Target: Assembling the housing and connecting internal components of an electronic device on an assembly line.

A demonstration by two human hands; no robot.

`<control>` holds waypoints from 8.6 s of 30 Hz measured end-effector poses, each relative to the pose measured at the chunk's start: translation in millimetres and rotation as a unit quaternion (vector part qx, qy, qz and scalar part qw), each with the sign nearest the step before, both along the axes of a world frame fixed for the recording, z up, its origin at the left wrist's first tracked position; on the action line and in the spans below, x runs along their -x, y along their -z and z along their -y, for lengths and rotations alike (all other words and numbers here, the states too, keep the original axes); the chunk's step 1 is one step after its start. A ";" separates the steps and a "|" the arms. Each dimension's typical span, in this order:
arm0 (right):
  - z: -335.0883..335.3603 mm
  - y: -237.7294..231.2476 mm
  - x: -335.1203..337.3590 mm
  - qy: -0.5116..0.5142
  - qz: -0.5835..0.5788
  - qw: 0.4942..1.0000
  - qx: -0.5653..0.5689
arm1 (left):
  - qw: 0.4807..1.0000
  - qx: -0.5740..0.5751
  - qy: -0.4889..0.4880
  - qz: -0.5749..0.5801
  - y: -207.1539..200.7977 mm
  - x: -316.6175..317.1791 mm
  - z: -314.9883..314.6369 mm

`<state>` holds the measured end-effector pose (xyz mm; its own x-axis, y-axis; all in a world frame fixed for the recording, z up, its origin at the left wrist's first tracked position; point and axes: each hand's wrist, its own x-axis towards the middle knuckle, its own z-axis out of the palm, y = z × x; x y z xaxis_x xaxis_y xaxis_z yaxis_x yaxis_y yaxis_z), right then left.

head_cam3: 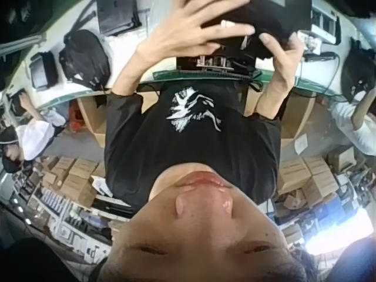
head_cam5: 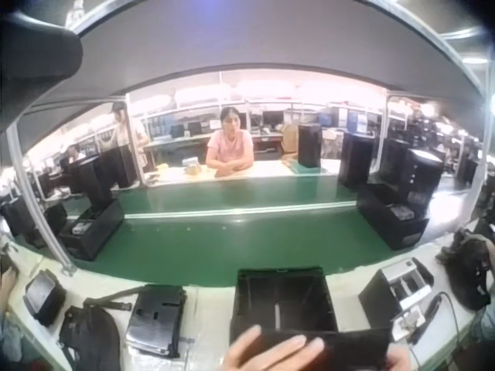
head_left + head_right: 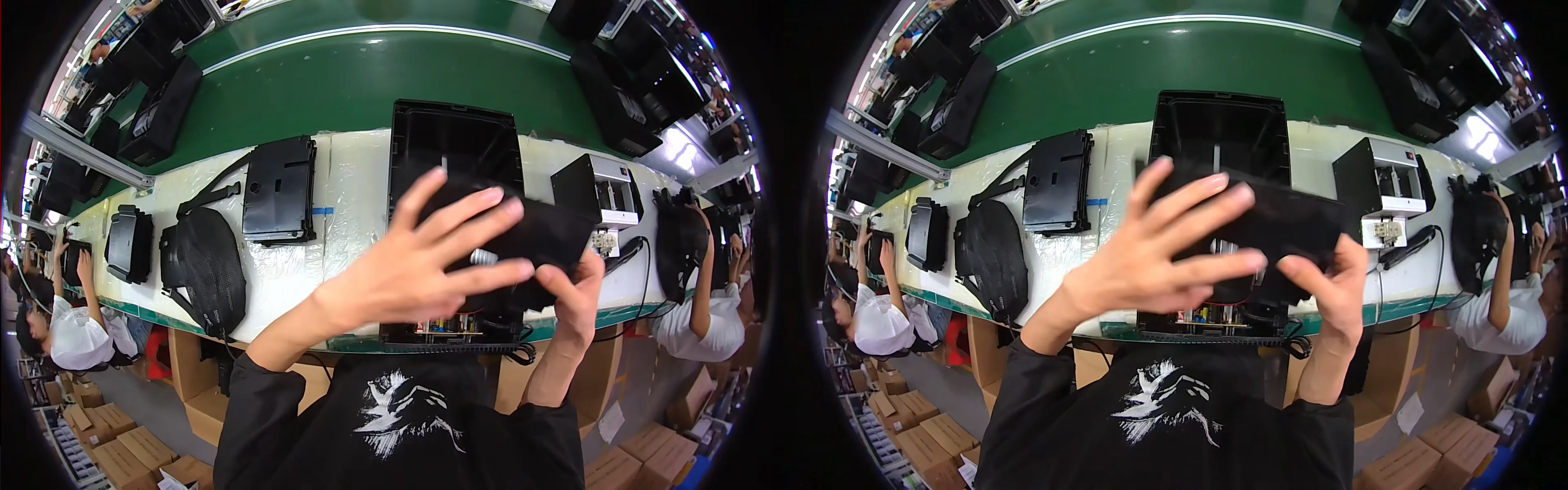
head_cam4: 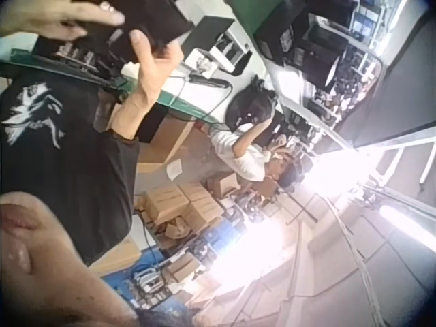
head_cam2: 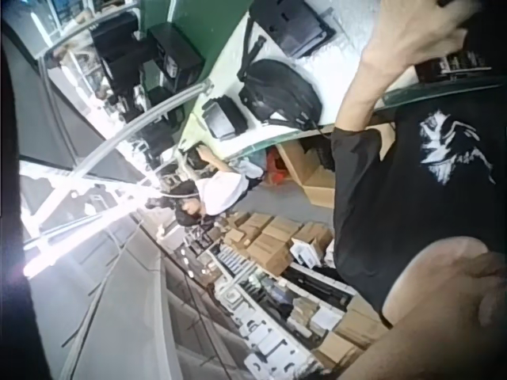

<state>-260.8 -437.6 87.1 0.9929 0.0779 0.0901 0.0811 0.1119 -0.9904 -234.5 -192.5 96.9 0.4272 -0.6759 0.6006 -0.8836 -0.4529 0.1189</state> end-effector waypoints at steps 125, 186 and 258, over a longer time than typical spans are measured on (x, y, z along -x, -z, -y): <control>204.5 -31.8 31.3 0.496 0.395 0.773 -0.005 | 0.706 0.410 -0.200 -0.542 87.8 37.3 -9.2; -22.2 -30.2 76.7 -0.014 0.382 0.922 0.063 | 0.683 0.513 -0.126 -0.505 102.4 47.0 -2.0; 157.4 -49.9 -61.5 0.407 0.296 0.856 0.119 | 0.688 0.492 -0.161 -0.508 96.9 42.8 1.8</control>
<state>-199.3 -595.1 137.0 0.5122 -0.5319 0.6743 0.5328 -0.4190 -0.7352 -277.3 -194.3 0.0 0.9971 0.0736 -0.0198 0.0097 0.1355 0.9907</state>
